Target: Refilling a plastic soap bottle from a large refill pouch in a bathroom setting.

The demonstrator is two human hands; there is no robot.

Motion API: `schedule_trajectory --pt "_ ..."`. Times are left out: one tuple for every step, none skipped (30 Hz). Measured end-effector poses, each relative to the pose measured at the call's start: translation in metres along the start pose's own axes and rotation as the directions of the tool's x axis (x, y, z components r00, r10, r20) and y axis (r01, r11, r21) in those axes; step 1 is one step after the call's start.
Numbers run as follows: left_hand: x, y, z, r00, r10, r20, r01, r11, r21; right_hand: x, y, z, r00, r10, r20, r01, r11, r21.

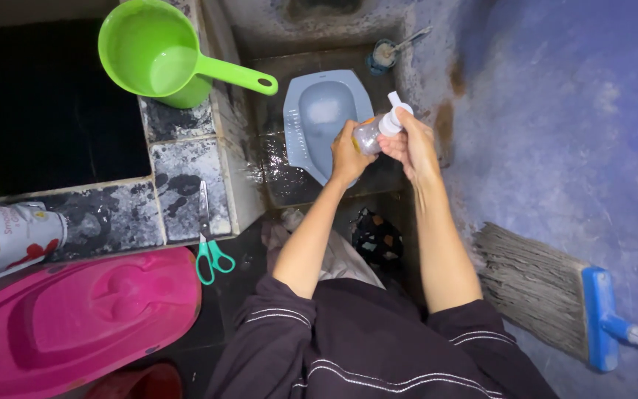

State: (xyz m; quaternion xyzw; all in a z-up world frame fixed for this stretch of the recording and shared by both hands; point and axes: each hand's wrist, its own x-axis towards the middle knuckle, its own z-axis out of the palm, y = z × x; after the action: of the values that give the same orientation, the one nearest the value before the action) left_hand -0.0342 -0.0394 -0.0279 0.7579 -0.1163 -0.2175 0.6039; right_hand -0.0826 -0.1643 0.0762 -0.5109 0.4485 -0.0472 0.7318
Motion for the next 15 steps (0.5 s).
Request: schedule_trajectory --pt "0.001 -0.001 0.0 1.0 0.0 0.0 0.0 1.0 0.0 0.001 -0.002 0.0 1.0 0.0 0.0 0.0 1.0 0.0" --pt "0.001 -0.001 0.0 1.0 0.001 0.004 -0.001 1.0 0.009 0.0 -0.003 0.0 1.0 0.03 -0.003 -0.03 1.0 0.009" --pt "0.001 -0.002 0.001 1.0 0.001 0.009 -0.002 1.0 0.019 0.0 -0.005 0.0 0.998 0.06 -0.006 -0.06 0.998 0.019" --pt "0.0 -0.002 0.001 1.0 -0.001 0.012 0.0 1.0 0.019 -0.001 -0.004 -0.001 0.998 0.062 -0.009 -0.062 0.998 0.019" --pt "0.0 -0.002 0.001 1.0 0.005 0.008 -0.006 1.0 0.024 -0.001 -0.004 -0.002 0.999 0.054 0.001 -0.054 0.998 0.021" --pt "0.001 -0.002 0.001 1.0 0.012 -0.001 -0.012 0.999 0.03 -0.001 -0.004 -0.003 0.999 0.044 0.017 -0.044 0.999 0.02" --pt "0.002 -0.002 0.001 1.0 0.011 -0.003 -0.011 1.0 0.029 0.0 -0.003 -0.003 0.999 0.045 0.018 -0.045 0.999 0.018" --pt "0.002 -0.001 0.002 1.0 0.005 0.0 -0.005 0.999 0.035 0.001 -0.002 -0.003 0.999 0.028 0.023 -0.028 0.999 0.015" --pt "0.002 -0.001 0.002 1.0 -0.001 0.003 0.001 0.999 0.041 0.001 0.0 -0.004 1.0 0.011 0.028 -0.011 1.0 0.012" --pt "0.002 -0.001 0.003 1.0 -0.003 0.003 0.002 0.999 0.042 0.004 0.002 -0.005 1.0 0.012 0.028 -0.013 1.0 0.012" --pt "0.002 -0.001 0.004 1.0 -0.007 0.004 0.007 1.0 0.018 0.006 0.005 -0.005 1.0 -0.011 0.02 0.011 1.0 0.008" --pt "0.002 0.0 0.004 1.0 -0.012 0.005 0.012 1.0 -0.005 0.008 0.008 -0.006 0.999 -0.034 0.012 0.034 0.999 0.005" --pt "0.002 0.001 0.004 1.0 -0.014 0.005 0.014 1.0 -0.005 0.009 0.011 -0.006 0.999 -0.032 0.012 0.032 0.999 0.005" --pt "0.003 0.002 0.003 1.0 -0.018 0.015 0.018 1.0 -0.021 0.011 0.012 -0.006 0.999 -0.051 0.008 0.051 0.999 0.003" --pt "0.003 0.004 0.003 0.999 -0.022 0.025 0.023 0.999 -0.037 0.013 0.014 -0.006 0.997 -0.071 0.005 0.071 0.997 0.0"
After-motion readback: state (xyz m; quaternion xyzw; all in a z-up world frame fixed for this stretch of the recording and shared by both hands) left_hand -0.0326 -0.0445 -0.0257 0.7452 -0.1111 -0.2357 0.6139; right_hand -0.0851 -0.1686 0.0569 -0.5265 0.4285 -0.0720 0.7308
